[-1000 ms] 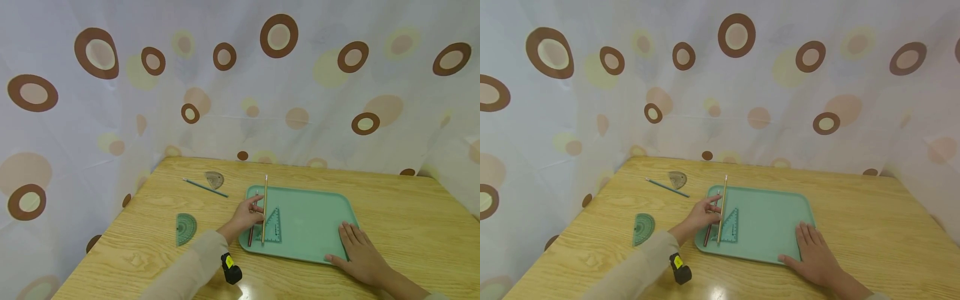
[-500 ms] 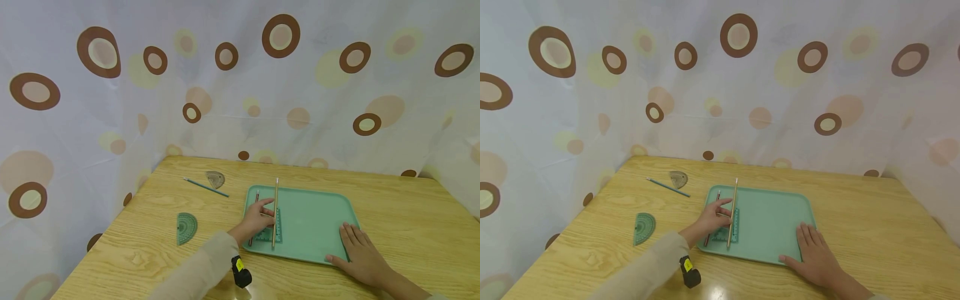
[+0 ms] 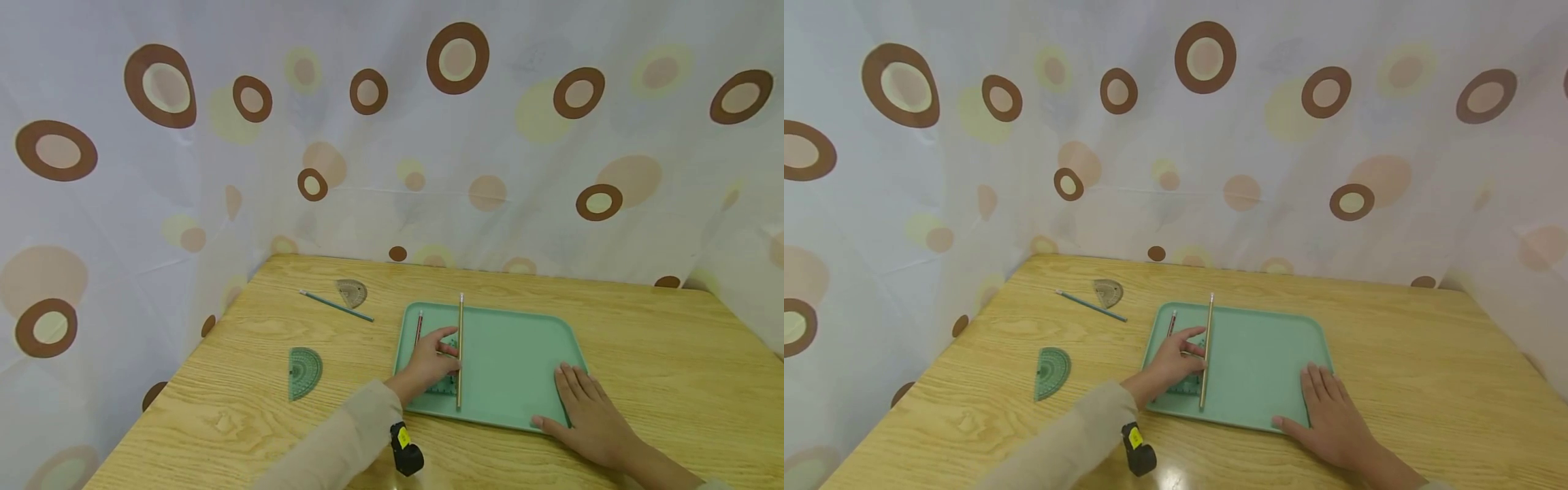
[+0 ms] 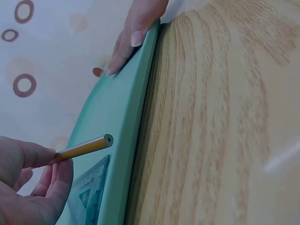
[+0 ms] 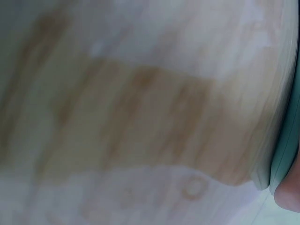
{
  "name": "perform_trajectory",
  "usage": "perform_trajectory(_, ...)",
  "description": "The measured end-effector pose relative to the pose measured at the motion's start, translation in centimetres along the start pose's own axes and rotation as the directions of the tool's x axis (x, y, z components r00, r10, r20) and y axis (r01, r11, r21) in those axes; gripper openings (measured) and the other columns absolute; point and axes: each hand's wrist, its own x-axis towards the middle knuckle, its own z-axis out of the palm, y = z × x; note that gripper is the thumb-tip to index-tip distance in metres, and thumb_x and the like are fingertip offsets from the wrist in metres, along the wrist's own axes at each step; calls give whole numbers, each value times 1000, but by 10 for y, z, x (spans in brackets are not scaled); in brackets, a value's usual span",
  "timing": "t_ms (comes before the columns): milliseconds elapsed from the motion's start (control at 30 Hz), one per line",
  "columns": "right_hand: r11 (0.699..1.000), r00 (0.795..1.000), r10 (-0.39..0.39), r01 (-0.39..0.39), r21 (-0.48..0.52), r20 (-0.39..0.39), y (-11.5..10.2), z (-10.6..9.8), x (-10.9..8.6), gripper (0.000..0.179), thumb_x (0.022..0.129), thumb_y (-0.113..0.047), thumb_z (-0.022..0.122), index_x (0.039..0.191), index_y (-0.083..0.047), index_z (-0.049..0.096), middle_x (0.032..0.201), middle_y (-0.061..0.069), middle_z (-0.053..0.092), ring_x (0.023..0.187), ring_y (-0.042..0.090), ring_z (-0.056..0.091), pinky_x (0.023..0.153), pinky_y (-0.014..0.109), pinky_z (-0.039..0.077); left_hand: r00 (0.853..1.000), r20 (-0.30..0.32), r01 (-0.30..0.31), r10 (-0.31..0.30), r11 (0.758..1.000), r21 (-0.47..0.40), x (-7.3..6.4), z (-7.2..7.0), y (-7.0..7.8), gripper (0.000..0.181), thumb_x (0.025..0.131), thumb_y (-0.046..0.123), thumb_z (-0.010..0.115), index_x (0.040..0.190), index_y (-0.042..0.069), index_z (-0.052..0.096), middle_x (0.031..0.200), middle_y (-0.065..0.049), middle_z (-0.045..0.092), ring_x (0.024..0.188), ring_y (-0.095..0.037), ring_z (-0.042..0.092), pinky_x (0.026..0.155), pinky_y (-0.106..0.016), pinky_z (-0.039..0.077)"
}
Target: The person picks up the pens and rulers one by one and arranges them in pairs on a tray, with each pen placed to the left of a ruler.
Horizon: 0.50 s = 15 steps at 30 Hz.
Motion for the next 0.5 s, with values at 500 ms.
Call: perform_trajectory(500,1000,1000,-9,9,-7,-6,0,0,0,94,86,-52,55,140,16,20,147,36,15,135,52,13,112,45,-19,998,-66,13,-10,999,36,1,15,-1,59,77,-11,63,131,8,52,84,-8,59,62,-10,56,58,-25,54)
